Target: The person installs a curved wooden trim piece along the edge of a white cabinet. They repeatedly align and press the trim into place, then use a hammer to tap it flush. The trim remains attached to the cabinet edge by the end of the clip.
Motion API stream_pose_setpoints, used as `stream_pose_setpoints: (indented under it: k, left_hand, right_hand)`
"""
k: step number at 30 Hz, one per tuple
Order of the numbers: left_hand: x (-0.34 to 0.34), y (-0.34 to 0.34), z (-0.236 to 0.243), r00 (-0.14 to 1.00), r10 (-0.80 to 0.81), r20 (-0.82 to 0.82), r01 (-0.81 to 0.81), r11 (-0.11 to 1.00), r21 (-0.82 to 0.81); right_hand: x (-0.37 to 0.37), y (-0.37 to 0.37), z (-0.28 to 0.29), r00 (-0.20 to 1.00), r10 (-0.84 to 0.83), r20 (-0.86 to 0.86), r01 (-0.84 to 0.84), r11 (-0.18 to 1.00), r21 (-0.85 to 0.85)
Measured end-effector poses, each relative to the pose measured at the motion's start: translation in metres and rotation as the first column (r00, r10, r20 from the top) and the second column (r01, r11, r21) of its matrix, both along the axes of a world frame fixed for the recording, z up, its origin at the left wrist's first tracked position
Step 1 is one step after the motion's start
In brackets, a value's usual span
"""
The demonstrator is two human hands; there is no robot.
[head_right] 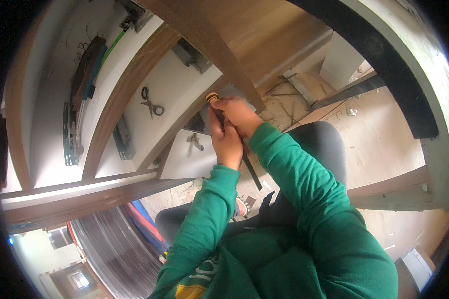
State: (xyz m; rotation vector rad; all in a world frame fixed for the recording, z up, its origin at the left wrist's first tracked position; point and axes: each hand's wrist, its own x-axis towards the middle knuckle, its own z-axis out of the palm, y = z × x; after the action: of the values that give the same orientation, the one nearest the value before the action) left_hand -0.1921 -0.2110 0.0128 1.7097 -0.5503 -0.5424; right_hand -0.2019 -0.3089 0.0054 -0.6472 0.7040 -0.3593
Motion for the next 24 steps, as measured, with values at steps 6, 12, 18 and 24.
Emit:
stream_pose_setpoints:
  k: [6,12,18,24]
  left_hand:
    - [-0.014,-0.017,0.01,0.998,-0.013,0.061,0.011,0.999,0.033]
    - [-0.022,-0.035,0.017,0.998,-0.053,0.015,0.051,0.991,0.126]
    - [-0.025,-0.043,0.024,0.995,-0.097,-0.022,0.099,0.984,0.15]
    - [-0.025,-0.05,0.021,0.98,-0.133,0.147,0.113,0.984,0.135]
  right_hand:
    - [-0.014,-0.02,0.003,0.998,0.053,-0.018,-0.054,0.994,-0.099]
    - [-0.027,-0.037,0.0,1.0,0.003,0.013,-0.003,0.998,-0.058]
    - [-0.034,-0.045,0.006,0.998,-0.051,0.044,0.051,0.999,-0.003]
    - [-0.037,-0.053,-0.003,0.999,-0.043,0.002,0.043,0.999,0.008]
